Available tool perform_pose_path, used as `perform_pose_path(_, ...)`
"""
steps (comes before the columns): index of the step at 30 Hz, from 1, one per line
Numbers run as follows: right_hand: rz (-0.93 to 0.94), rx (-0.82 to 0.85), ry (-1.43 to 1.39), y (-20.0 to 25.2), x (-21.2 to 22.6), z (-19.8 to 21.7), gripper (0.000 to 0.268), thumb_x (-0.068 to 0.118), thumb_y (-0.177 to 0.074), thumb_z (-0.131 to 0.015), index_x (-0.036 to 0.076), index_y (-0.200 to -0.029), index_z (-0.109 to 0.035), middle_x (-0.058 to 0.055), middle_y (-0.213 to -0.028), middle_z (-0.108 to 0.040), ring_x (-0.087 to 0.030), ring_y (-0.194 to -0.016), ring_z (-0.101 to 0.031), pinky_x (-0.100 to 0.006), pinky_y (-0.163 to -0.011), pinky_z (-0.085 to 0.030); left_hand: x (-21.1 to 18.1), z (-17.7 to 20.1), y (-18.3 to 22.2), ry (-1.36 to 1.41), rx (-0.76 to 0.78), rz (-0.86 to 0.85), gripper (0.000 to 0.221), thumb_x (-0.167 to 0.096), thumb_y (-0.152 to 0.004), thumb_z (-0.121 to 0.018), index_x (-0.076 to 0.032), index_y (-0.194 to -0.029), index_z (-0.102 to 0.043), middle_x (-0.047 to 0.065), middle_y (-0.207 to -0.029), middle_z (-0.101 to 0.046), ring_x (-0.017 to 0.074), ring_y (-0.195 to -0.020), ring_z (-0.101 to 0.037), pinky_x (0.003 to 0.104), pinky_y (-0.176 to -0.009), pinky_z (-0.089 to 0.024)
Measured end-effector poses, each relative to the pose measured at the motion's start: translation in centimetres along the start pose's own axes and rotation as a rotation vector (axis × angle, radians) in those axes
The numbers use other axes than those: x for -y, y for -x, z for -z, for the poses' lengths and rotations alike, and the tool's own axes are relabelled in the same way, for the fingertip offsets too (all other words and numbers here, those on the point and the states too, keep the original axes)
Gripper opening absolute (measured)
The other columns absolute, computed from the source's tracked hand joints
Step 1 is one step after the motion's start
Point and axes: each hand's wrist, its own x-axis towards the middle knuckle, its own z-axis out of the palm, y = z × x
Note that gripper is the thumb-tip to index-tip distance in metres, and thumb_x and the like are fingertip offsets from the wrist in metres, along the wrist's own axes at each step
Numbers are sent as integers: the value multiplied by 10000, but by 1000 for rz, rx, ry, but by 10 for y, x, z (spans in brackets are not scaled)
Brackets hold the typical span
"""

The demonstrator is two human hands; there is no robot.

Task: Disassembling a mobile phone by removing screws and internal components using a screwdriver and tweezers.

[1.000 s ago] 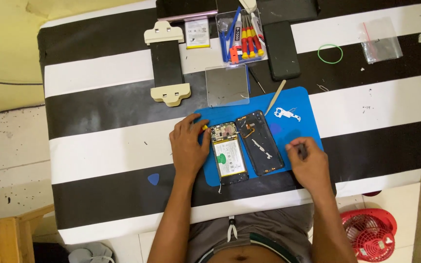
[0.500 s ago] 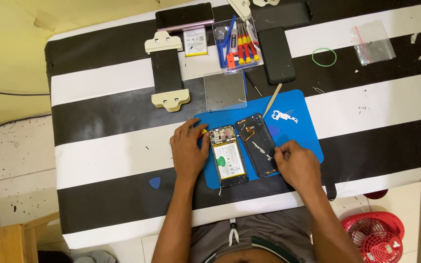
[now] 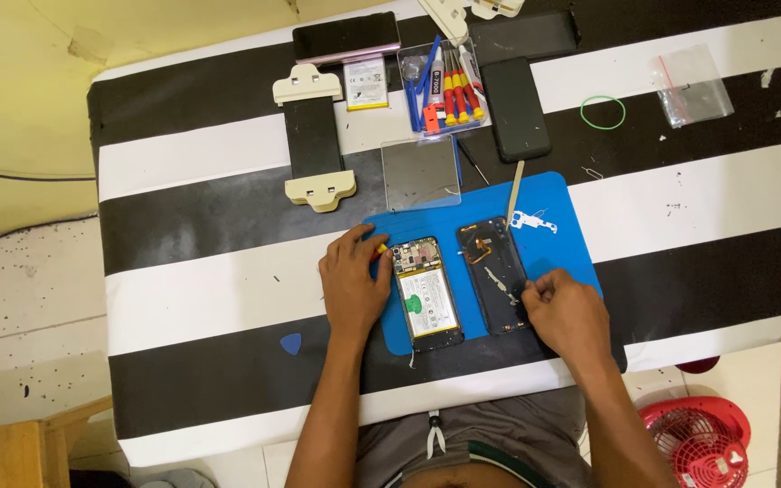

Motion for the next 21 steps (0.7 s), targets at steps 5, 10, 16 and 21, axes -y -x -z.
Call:
perform_pose_path(5,34,38,19,-2,21,24,339,246,-998,-672,-77,-1040,-766,-285,-846,-768,-418,-767,-763,-452,-497,-554,2,-1,1,0,-20,-9,207,-335,-997,-639,-240,-1153,-734,-40,-1298,-616,194,-1253,-519,414,-1011,-398)
perform_pose_path(10,85,-140,-40,-53,24,14,340,266,-1021,-725,-61,-1108,-766,-274,-882,-759,-437,-786,-754,-439,-556,-591,4,-3,1,1,-37,-32,204,-331,-996,-635,-233,-1147,-731,-36,-1282,-615,198,-1236,-524,411,-994,-402)
perform_pose_path(16,212,-179,-45,-93,37,-10,367,290,-977,-739,-42,-1134,-733,-264,-949,-761,-470,-936,-742,-542,-704,-600,5,-5,1,7,-82,-57,194,-323,-995,-640,-233,-1141,-730,-38,-1273,-613,197,-1227,-531,404,-980,-411)
perform_pose_path(21,133,-184,14,-105,26,-13,244,229,-961,-679,24,-1082,-734,-230,-892,-769,-460,-903,-749,-551,-723,-609,4,-2,1,26,-50,-29,205,-324,-996,-640,-228,-1150,-737,-29,-1274,-622,198,-1235,-530,408,-997,-405)
